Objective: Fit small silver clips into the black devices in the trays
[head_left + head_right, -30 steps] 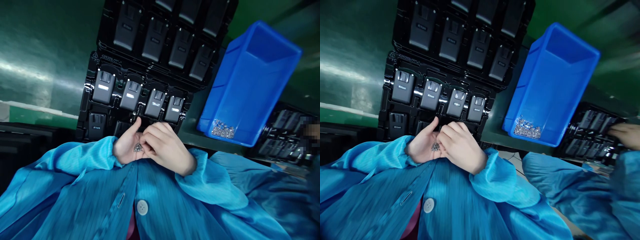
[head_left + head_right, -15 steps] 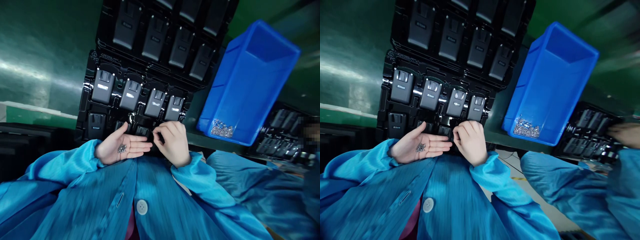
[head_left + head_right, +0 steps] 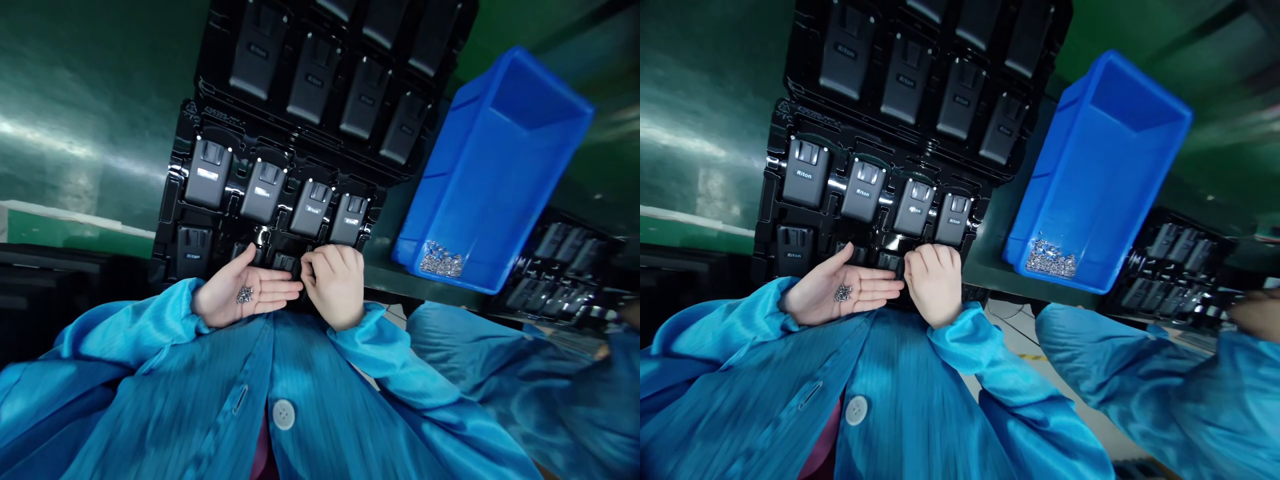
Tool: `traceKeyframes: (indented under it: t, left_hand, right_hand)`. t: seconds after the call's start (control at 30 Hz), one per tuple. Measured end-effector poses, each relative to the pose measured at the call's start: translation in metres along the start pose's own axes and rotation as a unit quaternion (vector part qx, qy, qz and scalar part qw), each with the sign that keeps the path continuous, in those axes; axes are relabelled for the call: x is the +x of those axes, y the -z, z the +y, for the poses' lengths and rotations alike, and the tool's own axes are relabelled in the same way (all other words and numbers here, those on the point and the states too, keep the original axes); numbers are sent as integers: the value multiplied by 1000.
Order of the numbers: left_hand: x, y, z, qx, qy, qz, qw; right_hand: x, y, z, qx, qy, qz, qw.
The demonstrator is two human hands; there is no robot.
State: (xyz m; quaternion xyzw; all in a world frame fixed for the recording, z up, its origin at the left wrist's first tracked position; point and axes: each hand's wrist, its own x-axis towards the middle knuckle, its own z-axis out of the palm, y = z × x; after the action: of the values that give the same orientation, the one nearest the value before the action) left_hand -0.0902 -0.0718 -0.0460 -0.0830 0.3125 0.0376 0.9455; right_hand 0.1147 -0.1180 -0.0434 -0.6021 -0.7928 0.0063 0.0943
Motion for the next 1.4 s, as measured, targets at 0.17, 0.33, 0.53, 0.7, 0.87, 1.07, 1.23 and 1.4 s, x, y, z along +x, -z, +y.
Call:
traceKeyframes:
  t: [0.17,0.33,0.53,0.7,0.87,1.07,1.23,1.4]
  left_hand:
    - [2,3,-1,-8,-1,-9,1000]
    - [2,5,0,-2,1,-13,1000]
    - [-1,5,1,-8,-18,-78,997]
    - [-2,0,2,-21,-66,-125,990]
    - [-3,-8,2,-41,-90,-124,987]
    - [-3,-16,1,-61,-114,-105,986]
    - [0,-16,0,-64,-119,-107,985]
    - [4,-14,-1,-52,-126,-115,984]
  right_hand:
    - [-15,-3,-2,9,5,34,999]
    - [-27,0,2,17,-1,16,1000]
    - [-10,26,-11,149,-41,59,986]
    - [15,40,-35,228,39,7,973]
    - [24,37,-46,190,44,-38,980]
    - [25,33,-50,152,46,-30,987]
    - [26,32,-51,132,44,-29,990]
    - [28,31,-54,106,50,-51,992]
